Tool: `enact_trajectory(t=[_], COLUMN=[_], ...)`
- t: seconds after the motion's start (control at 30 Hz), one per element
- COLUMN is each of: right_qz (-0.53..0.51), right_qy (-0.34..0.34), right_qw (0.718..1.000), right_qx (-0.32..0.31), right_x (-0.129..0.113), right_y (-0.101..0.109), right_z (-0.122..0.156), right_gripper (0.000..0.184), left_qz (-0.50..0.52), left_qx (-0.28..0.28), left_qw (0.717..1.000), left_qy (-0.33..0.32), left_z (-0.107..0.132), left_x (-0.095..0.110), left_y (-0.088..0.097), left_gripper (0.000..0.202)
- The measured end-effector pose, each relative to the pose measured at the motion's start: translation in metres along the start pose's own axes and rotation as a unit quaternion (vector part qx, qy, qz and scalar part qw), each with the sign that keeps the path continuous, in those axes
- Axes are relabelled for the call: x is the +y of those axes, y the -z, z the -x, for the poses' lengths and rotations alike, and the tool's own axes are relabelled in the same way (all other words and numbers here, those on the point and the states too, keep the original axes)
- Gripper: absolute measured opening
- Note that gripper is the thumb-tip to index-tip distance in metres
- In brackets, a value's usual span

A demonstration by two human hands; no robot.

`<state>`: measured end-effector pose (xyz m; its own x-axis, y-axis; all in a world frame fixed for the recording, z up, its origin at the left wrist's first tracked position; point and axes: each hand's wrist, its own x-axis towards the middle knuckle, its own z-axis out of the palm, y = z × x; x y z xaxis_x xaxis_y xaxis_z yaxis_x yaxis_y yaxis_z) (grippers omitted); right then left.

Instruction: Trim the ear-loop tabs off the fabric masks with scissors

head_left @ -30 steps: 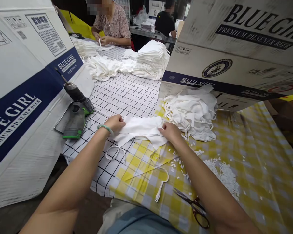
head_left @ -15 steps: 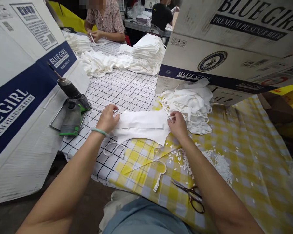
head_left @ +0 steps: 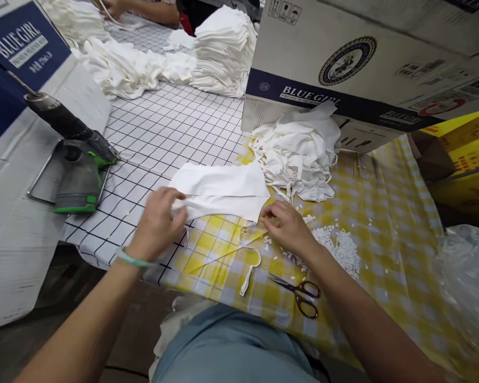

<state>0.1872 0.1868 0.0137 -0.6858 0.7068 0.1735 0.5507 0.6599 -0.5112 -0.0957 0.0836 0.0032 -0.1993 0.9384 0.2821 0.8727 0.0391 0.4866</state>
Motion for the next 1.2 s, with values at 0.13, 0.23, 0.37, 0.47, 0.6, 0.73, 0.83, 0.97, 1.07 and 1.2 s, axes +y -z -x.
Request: enact_trajectory(t=[0.13,0.23,0.37,0.47,0.6,0.73,0.83,0.97,1.07,1.2], right_qz=[-0.008,-0.018,-0.045,-0.101,-0.192,-0.281,-0.334,-0.371,-0.391,-0.414], right_qy=[-0.020,-0.030,-0.026,-0.017,-0.039,-0.105,-0.139,-0.166,-0.190,-0.205], right_qw=[1.000,0.999,0.997,0.993,0.978,0.948,0.925,0.908,0.897,0.886], right_qx=[0.005,0.037,0.052,0.052,0.076,0.104,0.111,0.099,0.074,0.052], right_x=[-0.011,-0.009,-0.004,-0.005,-0.007,-0.005,-0.003,0.002,0.009,0.020], right_y=[-0.006,-0.014,-0.023,-0.033,-0.041,-0.037,-0.032,-0.020,-0.004,0.019], right_z=[0.022,0.030,0.035,0.033,0.026,0.021,0.016,0.002,-0.016,-0.042], right_gripper=[0.007,0.008,0.028,0.034,0.018,0.015,0.013,0.019,0.023,0.028], left_qz=[0.187,0.305,0.406,0.471,0.493,0.514,0.519,0.503,0.495,0.488], left_qx=[-0.138,-0.188,-0.262,-0.308,-0.264,-0.275,-0.312,-0.308,-0.308,-0.312], left_qw=[0.972,0.928,0.862,0.806,0.799,0.784,0.768,0.775,0.776,0.778], left_qy=[0.034,0.105,0.153,0.182,0.220,0.214,0.207,0.228,0.239,0.245], left_z=[0.014,0.012,0.012,0.015,0.012,-0.002,-0.011,-0.014,-0.011,-0.010], left_x=[0.070,0.098,0.102,0.100,0.101,0.103,0.103,0.101,0.099,0.098], left_y=[-0.038,-0.061,-0.059,-0.051,-0.050,-0.058,-0.068,-0.081,-0.087,-0.090], left_gripper=[0.019,0.021,0.028,0.036,0.028,0.034,0.032,0.034,0.033,0.034])
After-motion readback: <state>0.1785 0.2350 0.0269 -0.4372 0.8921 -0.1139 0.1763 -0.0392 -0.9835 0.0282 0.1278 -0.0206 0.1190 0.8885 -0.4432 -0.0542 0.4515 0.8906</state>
